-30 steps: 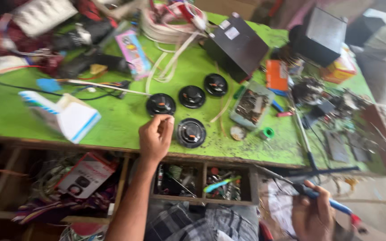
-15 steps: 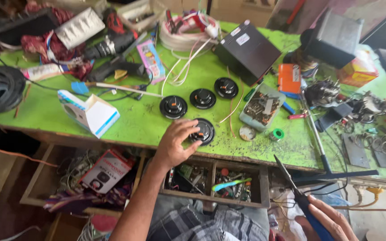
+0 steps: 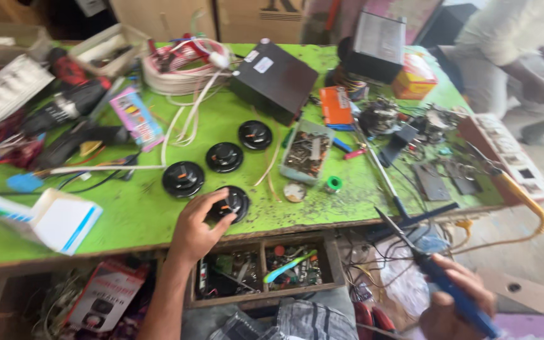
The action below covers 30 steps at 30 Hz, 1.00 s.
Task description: The person assembles small black speakers by attaching wires to terminals and securing them with pliers. They handle multiple speakers one at a time, placing each finished unit on the workbench.
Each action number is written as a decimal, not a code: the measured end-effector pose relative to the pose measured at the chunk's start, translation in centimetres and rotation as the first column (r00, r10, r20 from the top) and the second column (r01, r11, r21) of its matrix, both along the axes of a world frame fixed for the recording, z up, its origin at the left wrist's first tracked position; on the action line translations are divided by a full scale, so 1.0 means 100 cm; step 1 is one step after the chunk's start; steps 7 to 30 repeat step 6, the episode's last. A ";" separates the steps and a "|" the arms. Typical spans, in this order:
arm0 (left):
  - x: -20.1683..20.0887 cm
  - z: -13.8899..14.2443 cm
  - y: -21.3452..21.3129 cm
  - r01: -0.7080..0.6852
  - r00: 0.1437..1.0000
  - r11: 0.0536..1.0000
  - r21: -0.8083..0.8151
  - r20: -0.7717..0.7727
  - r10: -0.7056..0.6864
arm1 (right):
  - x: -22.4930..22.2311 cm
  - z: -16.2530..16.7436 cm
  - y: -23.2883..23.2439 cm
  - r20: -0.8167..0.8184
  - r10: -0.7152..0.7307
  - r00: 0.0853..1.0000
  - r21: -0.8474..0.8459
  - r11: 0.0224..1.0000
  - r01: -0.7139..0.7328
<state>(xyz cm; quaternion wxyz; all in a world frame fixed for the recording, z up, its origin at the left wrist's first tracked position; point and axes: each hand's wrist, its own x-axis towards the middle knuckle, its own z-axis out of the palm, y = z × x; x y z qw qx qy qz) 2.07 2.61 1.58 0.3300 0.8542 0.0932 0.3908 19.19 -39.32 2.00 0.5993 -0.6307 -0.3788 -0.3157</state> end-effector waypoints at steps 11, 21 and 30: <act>-0.002 0.000 -0.003 -0.080 0.990 0.997 -0.024 -0.123 0.076 | 0.094 0.045 -0.078 -0.013 -0.278 0.961 0.109 0.955 0.277; -0.002 0.000 -0.003 -0.080 0.990 0.997 -0.024 -0.123 0.076 | 0.094 0.045 -0.078 -0.013 -0.278 0.961 0.109 0.955 0.277; -0.002 0.000 -0.003 -0.080 0.990 0.997 -0.024 -0.123 0.076 | 0.094 0.045 -0.078 -0.013 -0.278 0.961 0.109 0.955 0.277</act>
